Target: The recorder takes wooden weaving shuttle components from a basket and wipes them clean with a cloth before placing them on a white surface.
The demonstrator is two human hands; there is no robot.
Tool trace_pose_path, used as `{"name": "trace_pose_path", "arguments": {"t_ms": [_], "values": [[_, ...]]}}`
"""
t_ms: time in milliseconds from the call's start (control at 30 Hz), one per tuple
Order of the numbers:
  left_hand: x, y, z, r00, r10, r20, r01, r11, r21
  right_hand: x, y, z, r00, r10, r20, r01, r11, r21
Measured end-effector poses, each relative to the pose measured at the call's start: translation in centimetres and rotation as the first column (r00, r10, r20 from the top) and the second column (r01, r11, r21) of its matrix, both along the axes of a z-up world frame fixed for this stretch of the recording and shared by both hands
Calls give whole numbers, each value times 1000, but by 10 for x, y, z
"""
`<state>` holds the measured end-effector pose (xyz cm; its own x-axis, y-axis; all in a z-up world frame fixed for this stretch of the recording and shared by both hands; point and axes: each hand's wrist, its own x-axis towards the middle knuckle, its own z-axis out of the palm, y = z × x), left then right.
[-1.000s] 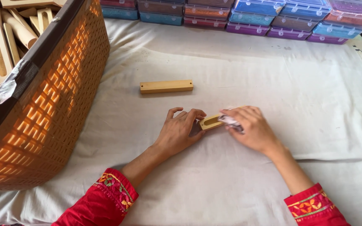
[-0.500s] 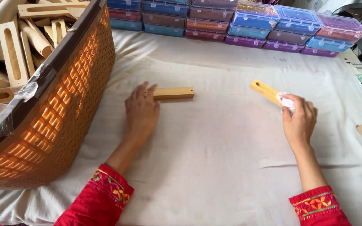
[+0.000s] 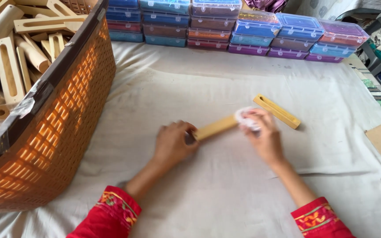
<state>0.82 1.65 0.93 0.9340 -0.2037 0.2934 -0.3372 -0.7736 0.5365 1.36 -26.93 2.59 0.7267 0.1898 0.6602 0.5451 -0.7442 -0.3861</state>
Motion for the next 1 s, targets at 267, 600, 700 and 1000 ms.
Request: {"name": "trace_pose_path", "arguments": {"t_ms": [267, 600, 700, 1000], "values": [[-8, -13, -1, 992, -89, 88, 92, 996, -23, 0, 15, -11, 918, 355, -177, -396, 851, -345], [-4, -6, -8, 987, -86, 136, 79, 996, 51, 1, 0, -27, 986, 165, -38, -164, 884, -438], [-2, -1, -11, 993, -71, 89, 67, 996, 52, -11, 19, -11, 981, 193, 6, -168, 872, -460], [-12, -9, -3, 953, -258, 159, 267, 963, -36, -23, 30, 1, 951, 309, 29, -280, 895, -348]]}}
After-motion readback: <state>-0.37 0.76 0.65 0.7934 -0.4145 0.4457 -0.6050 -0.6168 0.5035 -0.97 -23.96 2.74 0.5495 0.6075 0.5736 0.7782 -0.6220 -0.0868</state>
